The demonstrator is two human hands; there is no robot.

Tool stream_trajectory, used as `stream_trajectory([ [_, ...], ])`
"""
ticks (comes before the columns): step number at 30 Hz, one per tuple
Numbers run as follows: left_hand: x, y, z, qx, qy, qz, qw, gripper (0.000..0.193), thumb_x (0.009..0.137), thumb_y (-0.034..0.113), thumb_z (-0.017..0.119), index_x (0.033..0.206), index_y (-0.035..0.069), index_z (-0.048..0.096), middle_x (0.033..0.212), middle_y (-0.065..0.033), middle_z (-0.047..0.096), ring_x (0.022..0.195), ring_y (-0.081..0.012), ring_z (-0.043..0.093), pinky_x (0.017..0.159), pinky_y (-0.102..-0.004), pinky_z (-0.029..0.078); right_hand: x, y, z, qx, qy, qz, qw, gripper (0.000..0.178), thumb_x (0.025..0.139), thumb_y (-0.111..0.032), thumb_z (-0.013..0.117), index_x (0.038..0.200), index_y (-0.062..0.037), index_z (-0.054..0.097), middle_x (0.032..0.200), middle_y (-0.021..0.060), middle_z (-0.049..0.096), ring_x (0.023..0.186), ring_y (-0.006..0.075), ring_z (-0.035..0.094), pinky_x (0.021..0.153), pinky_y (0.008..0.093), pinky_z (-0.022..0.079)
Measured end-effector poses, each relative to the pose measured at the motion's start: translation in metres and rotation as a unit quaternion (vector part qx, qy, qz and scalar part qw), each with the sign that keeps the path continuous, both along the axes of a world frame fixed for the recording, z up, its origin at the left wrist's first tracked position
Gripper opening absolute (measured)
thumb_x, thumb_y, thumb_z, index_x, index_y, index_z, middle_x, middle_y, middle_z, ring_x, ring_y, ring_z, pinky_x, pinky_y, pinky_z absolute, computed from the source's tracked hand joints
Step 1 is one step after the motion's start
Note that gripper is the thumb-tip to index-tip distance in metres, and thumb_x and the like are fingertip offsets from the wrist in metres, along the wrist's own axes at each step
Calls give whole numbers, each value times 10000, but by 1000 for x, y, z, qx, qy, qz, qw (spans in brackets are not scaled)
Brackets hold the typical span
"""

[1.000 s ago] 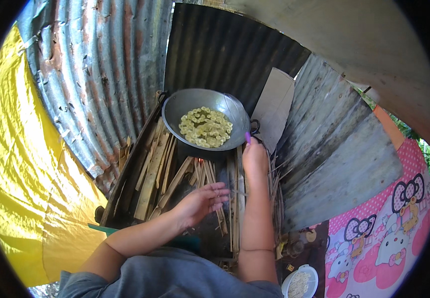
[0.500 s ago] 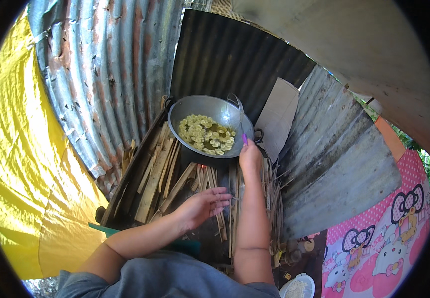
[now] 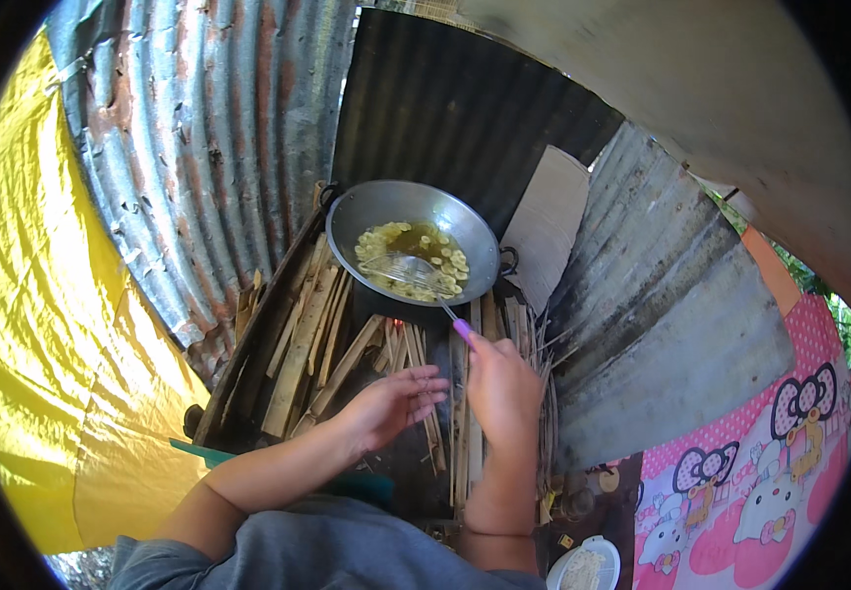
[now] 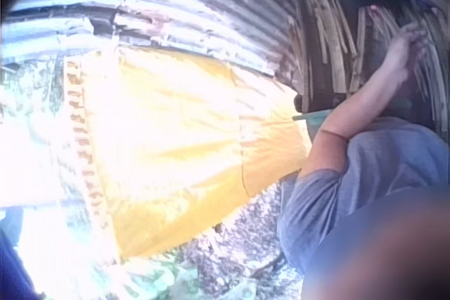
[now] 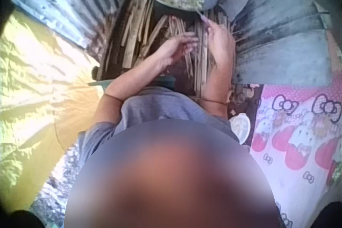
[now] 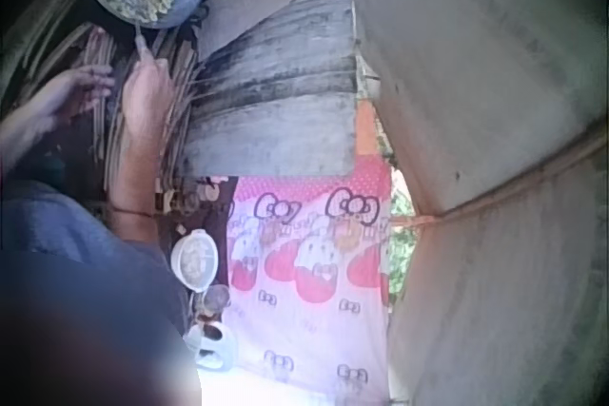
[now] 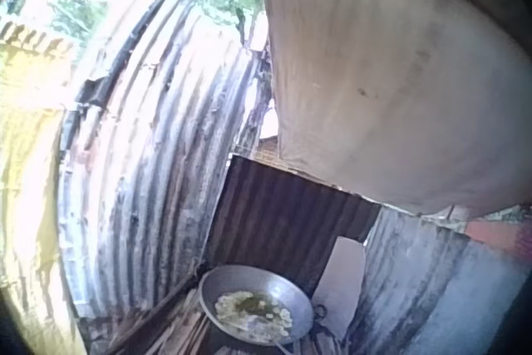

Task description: The person stirs sliced plantains frying in a wok over a wood fire using a purple-handled slotted spoon. They occasionally adjust the burning wood beneath the wok to maintain the flame.

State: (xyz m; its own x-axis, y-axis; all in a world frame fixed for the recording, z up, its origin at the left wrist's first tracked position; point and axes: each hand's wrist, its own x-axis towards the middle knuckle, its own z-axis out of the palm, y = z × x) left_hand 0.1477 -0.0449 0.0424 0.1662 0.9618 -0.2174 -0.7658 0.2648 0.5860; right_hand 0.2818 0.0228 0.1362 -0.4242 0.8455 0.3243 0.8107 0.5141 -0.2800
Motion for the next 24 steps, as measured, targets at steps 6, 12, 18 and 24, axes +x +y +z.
stream_trajectory([
  [6,9,-4,4,8,3,-34,999,396,922,142,514,1297,58,418,1221,-74,564,1081,-162,552,905,-290,424,-14,23,-18,53,28,0,998,242,876,-158,555,1098,-146,651,867,126,609,802,338,617,702,439,487],
  [12,-2,-4,3,-5,20,11,1000,419,908,149,533,1299,53,415,1223,-80,561,1090,-177,550,924,-300,410,14,10,-11,36,-1,-1,999,222,879,-154,553,1072,-123,657,873,124,611,806,332,614,707,434,486],
  [18,7,2,-1,2,33,-1,999,421,906,139,515,1307,51,418,1226,-78,554,1096,-184,546,924,-309,403,-8,35,-18,48,21,-25,998,260,869,-141,565,1113,-136,652,898,129,618,833,327,615,720,428,487],
  [24,9,14,0,-27,82,55,995,426,911,157,513,1316,61,422,1237,-66,543,1097,-177,539,902,-301,390,9,30,-32,32,37,-5,999,266,870,-153,568,1123,-141,649,917,136,622,863,327,614,754,416,485],
])
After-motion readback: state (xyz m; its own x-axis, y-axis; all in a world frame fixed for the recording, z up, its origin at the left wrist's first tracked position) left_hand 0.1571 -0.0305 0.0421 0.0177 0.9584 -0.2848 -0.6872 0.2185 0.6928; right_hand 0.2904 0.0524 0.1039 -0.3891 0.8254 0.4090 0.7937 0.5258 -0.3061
